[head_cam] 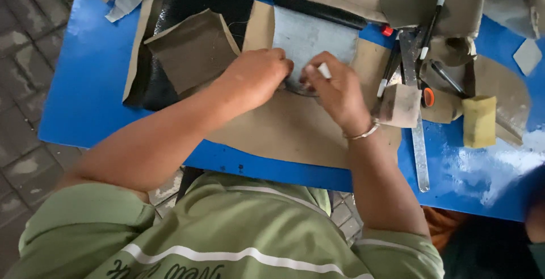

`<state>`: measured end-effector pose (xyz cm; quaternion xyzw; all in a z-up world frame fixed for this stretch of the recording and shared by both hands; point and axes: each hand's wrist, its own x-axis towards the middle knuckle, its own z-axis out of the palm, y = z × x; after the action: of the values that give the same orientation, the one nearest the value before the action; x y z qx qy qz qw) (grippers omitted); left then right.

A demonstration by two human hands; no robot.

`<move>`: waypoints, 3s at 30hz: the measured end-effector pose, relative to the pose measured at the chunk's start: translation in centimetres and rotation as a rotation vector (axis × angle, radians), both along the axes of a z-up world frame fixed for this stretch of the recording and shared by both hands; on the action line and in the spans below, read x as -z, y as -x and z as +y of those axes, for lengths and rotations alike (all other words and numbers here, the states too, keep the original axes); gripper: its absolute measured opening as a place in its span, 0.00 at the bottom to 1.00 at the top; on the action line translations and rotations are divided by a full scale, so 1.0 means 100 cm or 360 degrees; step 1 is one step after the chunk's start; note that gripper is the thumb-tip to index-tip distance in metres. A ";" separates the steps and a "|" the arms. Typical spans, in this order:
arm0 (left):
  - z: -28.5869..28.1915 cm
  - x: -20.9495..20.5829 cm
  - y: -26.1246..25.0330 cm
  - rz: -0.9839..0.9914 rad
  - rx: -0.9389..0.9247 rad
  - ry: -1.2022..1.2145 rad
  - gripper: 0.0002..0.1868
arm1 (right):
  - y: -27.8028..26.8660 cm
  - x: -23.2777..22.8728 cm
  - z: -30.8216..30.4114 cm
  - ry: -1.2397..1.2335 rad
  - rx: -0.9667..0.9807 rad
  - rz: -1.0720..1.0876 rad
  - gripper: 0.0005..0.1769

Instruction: Applying adhesive to leather edges, folding them to create hems, and trimming excess material with scissors.

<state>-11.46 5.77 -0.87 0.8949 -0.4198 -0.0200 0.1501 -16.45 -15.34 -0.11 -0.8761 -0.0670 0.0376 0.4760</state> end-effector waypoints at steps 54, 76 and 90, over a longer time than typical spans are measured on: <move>0.053 -0.025 -0.035 0.0177 -0.1010 -0.0220 0.33 | 0.008 0.013 0.005 0.1296 -0.0039 -0.0355 0.21; -0.005 -0.098 -0.008 0.0938 -0.0294 0.1065 0.17 | 0.009 -0.060 -0.007 0.0490 0.0133 -0.0990 0.22; -0.028 -0.062 0.015 0.1394 -0.0298 0.1434 0.15 | 0.011 -0.039 -0.019 -0.0612 0.0147 -0.0511 0.04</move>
<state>-12.92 2.94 5.28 0.6857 -0.2067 -0.1923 0.6709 -17.51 -17.21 3.76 -0.7664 -0.1075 -0.1372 0.6183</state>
